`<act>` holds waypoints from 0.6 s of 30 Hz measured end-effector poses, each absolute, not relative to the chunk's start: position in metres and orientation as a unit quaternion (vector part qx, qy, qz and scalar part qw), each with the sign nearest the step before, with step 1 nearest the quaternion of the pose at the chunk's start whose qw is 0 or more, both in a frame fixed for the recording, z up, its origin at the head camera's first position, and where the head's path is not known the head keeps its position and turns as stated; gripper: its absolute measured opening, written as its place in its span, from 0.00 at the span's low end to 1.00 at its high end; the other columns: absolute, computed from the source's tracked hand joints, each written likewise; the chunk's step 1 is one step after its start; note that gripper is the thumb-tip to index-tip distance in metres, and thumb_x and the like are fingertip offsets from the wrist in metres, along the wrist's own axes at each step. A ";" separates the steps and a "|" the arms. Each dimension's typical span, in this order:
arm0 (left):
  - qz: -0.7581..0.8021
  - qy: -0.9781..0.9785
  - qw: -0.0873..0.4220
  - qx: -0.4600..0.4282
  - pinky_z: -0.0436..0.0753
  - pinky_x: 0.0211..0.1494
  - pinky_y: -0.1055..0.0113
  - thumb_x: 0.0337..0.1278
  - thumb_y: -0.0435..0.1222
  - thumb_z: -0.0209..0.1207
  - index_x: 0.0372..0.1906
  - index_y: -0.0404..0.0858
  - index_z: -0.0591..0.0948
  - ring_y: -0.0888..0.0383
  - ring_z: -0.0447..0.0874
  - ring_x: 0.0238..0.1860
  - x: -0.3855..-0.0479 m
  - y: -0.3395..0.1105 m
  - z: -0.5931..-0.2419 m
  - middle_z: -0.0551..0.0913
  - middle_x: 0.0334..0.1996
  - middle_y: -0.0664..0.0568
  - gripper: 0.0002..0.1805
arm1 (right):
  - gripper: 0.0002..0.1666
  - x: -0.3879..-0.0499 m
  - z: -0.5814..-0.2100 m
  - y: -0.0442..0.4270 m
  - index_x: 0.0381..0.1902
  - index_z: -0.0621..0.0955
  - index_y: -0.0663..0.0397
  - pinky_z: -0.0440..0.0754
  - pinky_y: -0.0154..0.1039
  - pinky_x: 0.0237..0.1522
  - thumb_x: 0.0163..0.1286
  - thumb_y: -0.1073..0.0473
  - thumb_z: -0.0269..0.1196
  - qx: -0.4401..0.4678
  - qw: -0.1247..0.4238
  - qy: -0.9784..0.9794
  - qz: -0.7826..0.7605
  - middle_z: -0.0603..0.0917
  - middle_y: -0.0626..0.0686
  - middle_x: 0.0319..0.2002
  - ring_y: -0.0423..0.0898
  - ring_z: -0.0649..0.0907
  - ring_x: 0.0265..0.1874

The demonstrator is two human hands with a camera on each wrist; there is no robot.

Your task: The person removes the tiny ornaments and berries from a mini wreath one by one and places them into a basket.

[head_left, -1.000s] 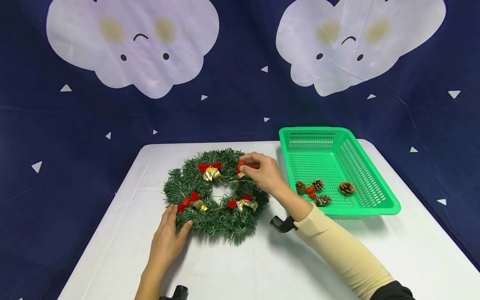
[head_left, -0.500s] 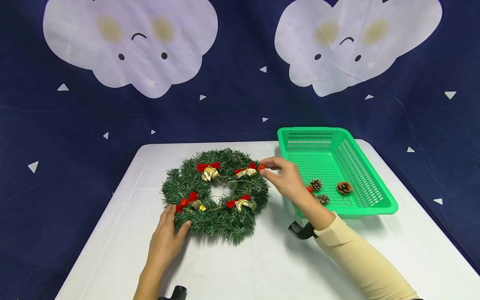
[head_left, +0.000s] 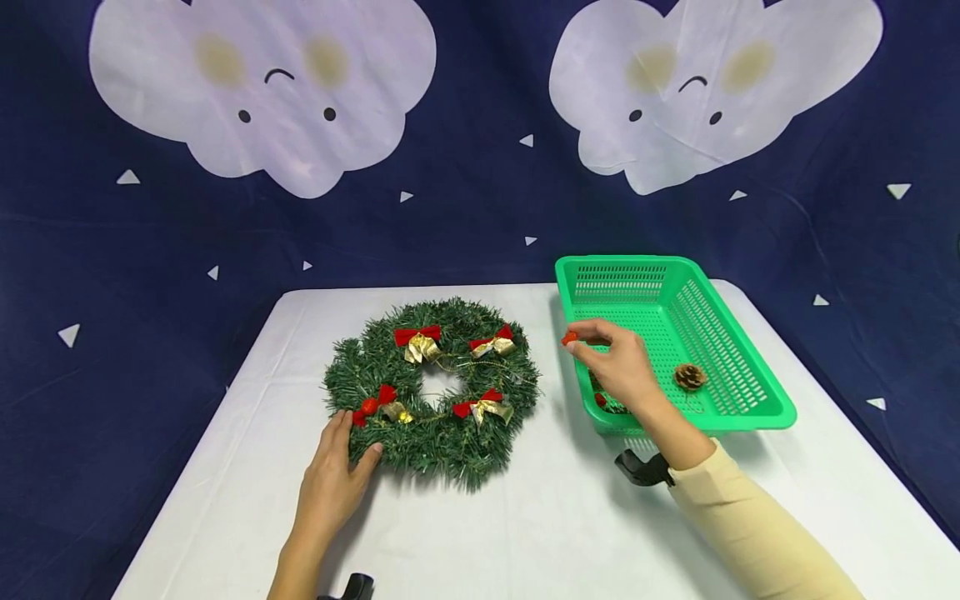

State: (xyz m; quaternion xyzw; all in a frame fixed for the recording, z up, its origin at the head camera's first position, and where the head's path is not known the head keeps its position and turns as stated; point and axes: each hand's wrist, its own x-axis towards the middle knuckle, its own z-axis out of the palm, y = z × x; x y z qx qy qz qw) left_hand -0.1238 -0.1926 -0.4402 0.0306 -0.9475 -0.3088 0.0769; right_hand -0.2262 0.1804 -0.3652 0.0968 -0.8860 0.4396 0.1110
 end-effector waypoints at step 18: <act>-0.305 -0.949 0.079 0.029 0.68 0.62 0.37 0.64 0.47 0.54 0.71 0.29 0.56 0.34 0.60 0.68 -0.124 -0.192 -0.440 0.55 0.72 0.36 0.39 | 0.21 -0.230 -0.372 0.229 0.53 0.80 0.50 0.80 0.48 0.45 0.66 0.48 0.61 0.065 0.102 -0.902 0.415 0.85 0.57 0.46 0.56 0.82 0.49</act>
